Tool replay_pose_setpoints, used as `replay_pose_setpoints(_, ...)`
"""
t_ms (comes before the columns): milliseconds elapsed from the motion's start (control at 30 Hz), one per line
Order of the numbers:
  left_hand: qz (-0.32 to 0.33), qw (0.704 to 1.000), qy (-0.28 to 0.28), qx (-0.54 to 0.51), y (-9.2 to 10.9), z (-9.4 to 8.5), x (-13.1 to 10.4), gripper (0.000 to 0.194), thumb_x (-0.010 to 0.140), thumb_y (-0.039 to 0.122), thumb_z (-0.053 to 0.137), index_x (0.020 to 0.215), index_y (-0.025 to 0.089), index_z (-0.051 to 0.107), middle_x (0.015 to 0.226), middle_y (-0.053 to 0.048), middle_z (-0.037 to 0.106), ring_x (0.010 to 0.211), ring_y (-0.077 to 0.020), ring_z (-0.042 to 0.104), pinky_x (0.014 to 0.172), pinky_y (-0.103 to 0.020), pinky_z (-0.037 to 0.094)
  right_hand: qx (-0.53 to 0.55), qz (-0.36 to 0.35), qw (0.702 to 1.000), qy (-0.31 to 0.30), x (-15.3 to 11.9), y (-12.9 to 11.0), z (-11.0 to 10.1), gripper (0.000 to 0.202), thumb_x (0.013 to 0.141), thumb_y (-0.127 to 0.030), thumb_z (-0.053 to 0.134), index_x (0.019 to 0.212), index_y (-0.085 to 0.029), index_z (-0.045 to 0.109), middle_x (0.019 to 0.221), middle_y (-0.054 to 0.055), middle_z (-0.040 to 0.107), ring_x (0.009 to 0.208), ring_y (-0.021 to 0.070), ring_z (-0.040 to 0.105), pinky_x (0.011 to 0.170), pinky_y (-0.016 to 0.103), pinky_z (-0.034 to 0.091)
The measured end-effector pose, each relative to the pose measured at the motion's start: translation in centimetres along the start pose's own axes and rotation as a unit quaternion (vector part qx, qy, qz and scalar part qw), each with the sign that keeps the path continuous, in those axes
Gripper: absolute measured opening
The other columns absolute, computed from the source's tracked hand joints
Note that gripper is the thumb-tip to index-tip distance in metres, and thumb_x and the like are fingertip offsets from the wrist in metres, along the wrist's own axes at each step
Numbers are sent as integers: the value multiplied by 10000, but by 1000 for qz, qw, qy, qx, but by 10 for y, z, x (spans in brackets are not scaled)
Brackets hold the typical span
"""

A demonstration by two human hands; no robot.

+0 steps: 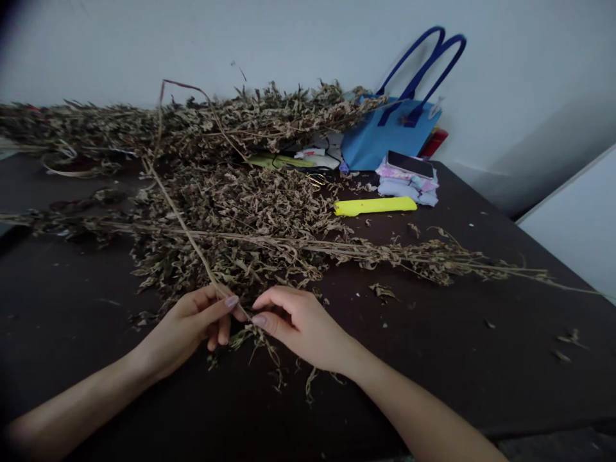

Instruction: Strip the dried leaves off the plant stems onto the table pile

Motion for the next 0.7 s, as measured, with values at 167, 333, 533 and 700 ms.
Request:
replay_pose_setpoints(167, 41, 999, 9, 33, 7, 0, -4, 223, 843, 335, 565, 764, 128, 540, 692, -15, 656, 437, -58, 541, 399, -156, 437, -24, -7, 997, 69, -4, -1, -14, 207, 892, -352, 478, 993, -213, 594, 870, 24, 598, 708, 112, 540, 583, 234, 417)
replay_pose_setpoints(333, 83, 993, 3, 84, 11, 3, -9, 218, 828, 326, 582, 761, 123, 542, 631, 6, 612, 444, -72, 554, 427, -181, 466, -61, -52, 996, 45, -5, -9, -1, 192, 805, -335, 614, 932, -196, 572, 881, 18, 563, 762, 118, 513, 674, 249, 421)
replay_pose_setpoints(533, 109, 986, -9, 122, 12, 9, -12, 197, 832, 311, 575, 786, 121, 549, 564, 24, 572, 466, -84, 561, 459, -191, 481, -73, -60, 995, 27, -2, -9, 10, 32, 826, -155, 546, 825, -187, 550, 820, -6, 530, 760, 101, 503, 694, 233, 402)
replay_pose_setpoints(700, 119, 983, -19, 142, 13, 10, -13, 203, 860, 313, 531, 787, 123, 544, 565, 18, 574, 476, -90, 564, 473, -203, 492, -77, -66, 994, 30, -2, -12, 9, 65, 829, -126, 524, 828, -187, 549, 806, -10, 528, 758, 100, 502, 696, 228, 400)
Point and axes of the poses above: each hand's wrist, its own x-axis towards the middle knuckle, its own z-axis out of the palm, y = z × x, the point moved 7 cm from there along x, towards the middle knuckle
